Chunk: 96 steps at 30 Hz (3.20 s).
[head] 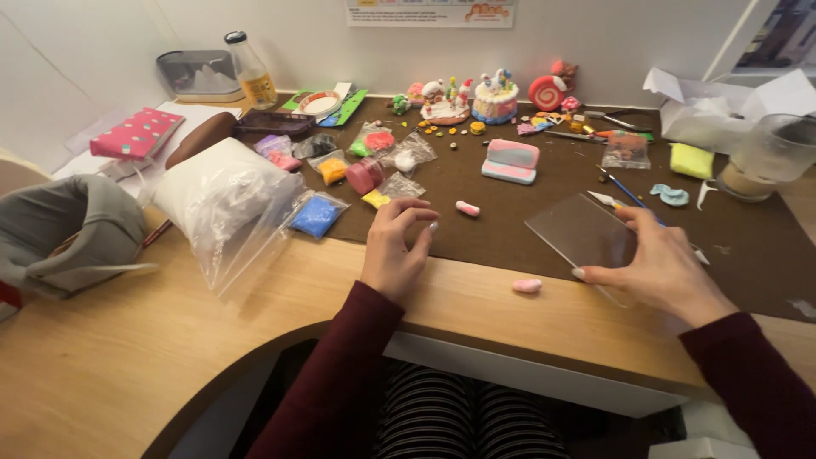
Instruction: The person kneads and shapes a small piece of pink clay on a wooden desk. They use a clear acrylic scraper to flatten and smooth the clay, then roll it into a cylindrical shape with their hands.
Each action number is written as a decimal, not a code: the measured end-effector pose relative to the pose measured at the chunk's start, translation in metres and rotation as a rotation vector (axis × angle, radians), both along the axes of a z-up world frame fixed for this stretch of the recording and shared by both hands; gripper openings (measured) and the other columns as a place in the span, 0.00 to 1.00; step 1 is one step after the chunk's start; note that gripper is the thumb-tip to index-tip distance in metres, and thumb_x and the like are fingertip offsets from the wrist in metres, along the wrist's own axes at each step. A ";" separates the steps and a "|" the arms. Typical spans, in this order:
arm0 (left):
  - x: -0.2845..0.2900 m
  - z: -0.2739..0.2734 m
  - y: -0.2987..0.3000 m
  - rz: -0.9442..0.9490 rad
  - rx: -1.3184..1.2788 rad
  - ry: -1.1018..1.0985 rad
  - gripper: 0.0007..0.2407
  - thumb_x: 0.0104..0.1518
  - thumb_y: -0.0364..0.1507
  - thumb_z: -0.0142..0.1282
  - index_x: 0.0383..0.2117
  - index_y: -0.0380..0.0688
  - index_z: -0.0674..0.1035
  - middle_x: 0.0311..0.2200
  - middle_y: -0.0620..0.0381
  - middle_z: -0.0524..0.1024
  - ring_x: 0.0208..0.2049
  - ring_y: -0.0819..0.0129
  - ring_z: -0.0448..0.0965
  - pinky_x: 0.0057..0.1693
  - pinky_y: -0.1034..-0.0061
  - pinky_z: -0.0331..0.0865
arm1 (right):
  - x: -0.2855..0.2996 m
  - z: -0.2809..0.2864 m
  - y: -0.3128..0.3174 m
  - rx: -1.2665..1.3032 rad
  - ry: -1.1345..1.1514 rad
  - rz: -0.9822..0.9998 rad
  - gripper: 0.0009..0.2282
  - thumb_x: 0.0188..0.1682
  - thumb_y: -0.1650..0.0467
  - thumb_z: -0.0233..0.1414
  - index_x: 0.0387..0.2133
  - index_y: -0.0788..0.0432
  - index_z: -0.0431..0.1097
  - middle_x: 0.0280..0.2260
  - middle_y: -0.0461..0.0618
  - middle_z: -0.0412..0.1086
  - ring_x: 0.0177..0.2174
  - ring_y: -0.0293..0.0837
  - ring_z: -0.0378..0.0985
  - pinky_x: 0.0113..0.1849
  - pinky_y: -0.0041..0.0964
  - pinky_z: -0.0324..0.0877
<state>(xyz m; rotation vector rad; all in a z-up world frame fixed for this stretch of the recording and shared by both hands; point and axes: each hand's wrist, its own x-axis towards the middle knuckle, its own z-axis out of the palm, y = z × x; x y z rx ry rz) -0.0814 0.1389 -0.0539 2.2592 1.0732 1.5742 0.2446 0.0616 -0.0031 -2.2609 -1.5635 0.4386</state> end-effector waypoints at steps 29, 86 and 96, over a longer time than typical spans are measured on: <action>-0.004 0.001 -0.005 -0.006 -0.012 -0.029 0.03 0.58 0.24 0.57 0.34 0.43 0.83 0.40 0.55 0.79 0.46 0.60 0.78 0.56 0.68 0.70 | -0.013 -0.045 0.008 0.314 0.099 0.885 0.51 0.18 0.66 0.77 0.63 0.51 0.61 0.60 0.46 0.66 0.61 0.43 0.64 0.61 0.39 0.56; 0.066 -0.018 -0.081 -0.077 0.079 0.261 0.09 0.65 0.38 0.56 0.31 0.53 0.84 0.30 0.61 0.69 0.34 0.62 0.68 0.44 0.65 0.59 | -0.103 0.074 -0.112 -0.462 -0.109 -0.145 0.31 0.50 0.65 0.42 0.68 0.21 0.44 0.31 0.34 0.95 0.31 0.36 0.99 0.46 0.26 0.81; 0.070 -0.026 -0.077 -0.050 0.048 0.268 0.08 0.63 0.38 0.57 0.33 0.55 0.86 0.30 0.63 0.69 0.35 0.63 0.68 0.45 0.65 0.60 | -0.122 0.074 -0.115 -0.464 -0.142 -0.063 0.29 0.50 0.65 0.43 0.65 0.22 0.46 0.23 0.60 0.82 0.31 0.58 0.82 0.42 0.38 0.70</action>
